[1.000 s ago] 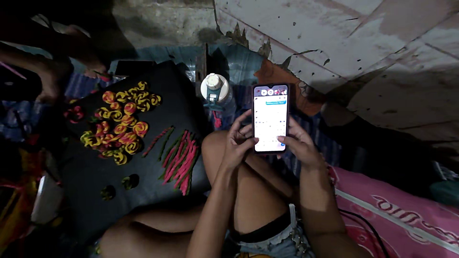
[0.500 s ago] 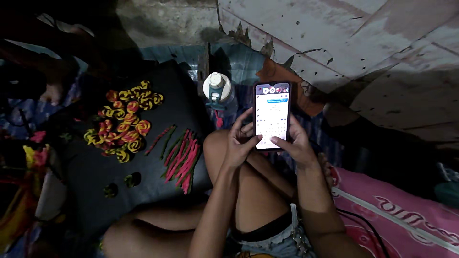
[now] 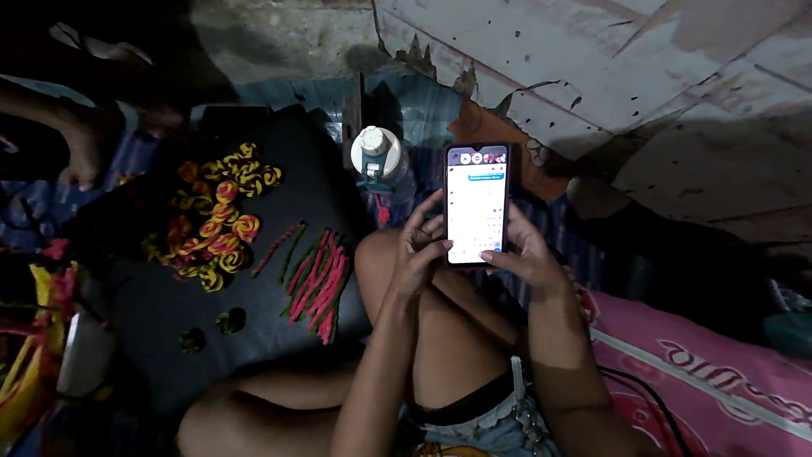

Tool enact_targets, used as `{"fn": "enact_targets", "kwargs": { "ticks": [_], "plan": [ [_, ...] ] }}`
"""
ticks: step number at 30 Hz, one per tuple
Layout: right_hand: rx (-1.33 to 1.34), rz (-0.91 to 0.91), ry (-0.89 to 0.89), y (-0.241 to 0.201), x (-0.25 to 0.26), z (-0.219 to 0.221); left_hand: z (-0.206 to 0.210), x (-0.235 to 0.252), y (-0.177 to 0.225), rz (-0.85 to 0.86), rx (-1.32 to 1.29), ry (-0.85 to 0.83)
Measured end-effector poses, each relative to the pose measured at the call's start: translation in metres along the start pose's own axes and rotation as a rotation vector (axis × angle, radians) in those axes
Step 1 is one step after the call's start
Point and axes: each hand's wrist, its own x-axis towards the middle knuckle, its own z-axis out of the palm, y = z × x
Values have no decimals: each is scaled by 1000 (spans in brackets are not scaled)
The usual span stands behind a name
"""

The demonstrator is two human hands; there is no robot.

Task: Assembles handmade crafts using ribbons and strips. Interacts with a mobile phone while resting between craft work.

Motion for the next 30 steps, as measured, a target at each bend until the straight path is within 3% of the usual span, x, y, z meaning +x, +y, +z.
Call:
{"fn": "enact_targets", "kwargs": {
  "ticks": [17,23,30],
  "plan": [
    [-33,14,9,-6,2,2,-2,0,0,27,-27,-43],
    [-70,15,142,-6,8,17,2,0,2,44,42,-7],
    [-46,-18,54,-3,5,10,3,-1,1,34,60,30]
  ]
}}
